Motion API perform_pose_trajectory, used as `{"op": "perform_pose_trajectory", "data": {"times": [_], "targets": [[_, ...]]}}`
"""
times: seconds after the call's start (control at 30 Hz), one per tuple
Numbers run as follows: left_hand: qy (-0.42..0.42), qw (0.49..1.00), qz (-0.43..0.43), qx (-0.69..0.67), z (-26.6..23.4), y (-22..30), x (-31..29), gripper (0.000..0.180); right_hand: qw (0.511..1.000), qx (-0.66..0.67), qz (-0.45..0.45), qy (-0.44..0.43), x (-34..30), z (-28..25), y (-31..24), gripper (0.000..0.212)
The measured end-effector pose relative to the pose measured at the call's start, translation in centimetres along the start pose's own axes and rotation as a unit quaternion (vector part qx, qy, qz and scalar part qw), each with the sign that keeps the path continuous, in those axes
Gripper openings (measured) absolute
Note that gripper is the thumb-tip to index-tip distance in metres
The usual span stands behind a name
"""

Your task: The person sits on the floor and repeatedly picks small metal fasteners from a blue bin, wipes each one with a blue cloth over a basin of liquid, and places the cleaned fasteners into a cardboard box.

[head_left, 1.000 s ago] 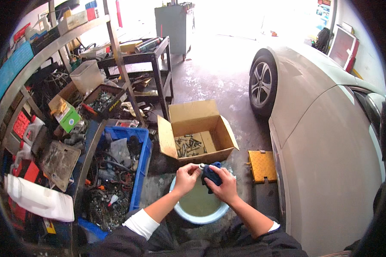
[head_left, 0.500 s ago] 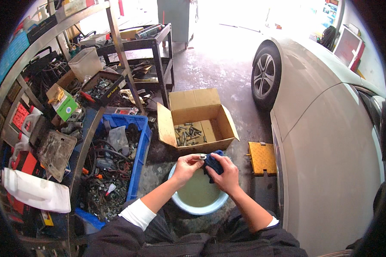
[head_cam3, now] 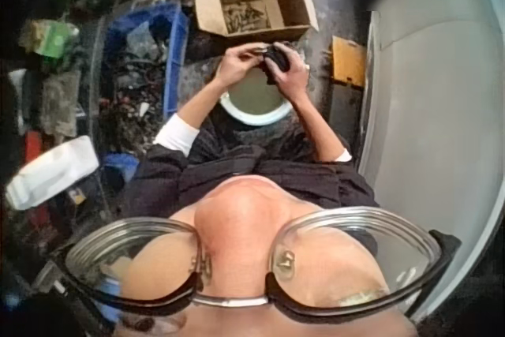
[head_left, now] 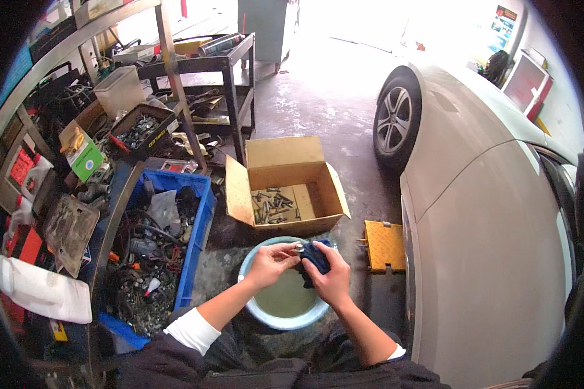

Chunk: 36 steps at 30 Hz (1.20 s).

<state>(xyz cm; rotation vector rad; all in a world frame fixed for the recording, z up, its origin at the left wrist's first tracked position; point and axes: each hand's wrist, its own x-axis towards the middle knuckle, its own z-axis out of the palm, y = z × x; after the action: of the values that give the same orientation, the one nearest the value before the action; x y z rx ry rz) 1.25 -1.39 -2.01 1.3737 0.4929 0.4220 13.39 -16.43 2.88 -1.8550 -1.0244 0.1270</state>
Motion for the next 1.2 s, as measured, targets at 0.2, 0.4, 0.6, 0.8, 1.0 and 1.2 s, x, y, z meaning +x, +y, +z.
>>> {"op": "perform_pose_trajectory", "data": {"times": [0.2, 0.4, 0.6, 0.8, 1.0, 1.2], "targets": [[0.020, 0.995, -0.030, -0.095, 1.0, 0.6, -0.3, 0.030, 0.998, -0.056, -0.030, -0.026, -0.2, -0.8, -0.8, 0.044], [0.074, 0.995, 0.023, -0.062, 0.8, 0.9, -0.2, 0.024, 0.980, -0.116, -0.128, -0.099, 0.0, -2.0, -1.8, 0.045], [0.084, 0.983, 0.079, -0.145, -0.2, 2.9, 0.7, 0.030, 0.993, -0.049, -0.082, -0.066, 3.1, -2.1, -5.6, 0.040], [0.030, 0.996, 0.058, -0.060, -0.9, 5.4, -1.6, 0.039, 0.996, -0.019, -0.070, -0.056, 2.3, -1.7, -4.3, 0.042], [0.090, 0.994, 0.055, -0.014, 0.4, 5.8, -1.7, 0.054, 0.999, 0.017, -0.049, 0.014, 2.6, 1.0, -1.8, 0.043], [0.108, 0.979, 0.070, 0.161, 0.5, 5.8, 0.3, 0.053, 0.998, -0.028, 0.014, 0.046, 3.5, 2.9, -0.7, 0.044]]}}
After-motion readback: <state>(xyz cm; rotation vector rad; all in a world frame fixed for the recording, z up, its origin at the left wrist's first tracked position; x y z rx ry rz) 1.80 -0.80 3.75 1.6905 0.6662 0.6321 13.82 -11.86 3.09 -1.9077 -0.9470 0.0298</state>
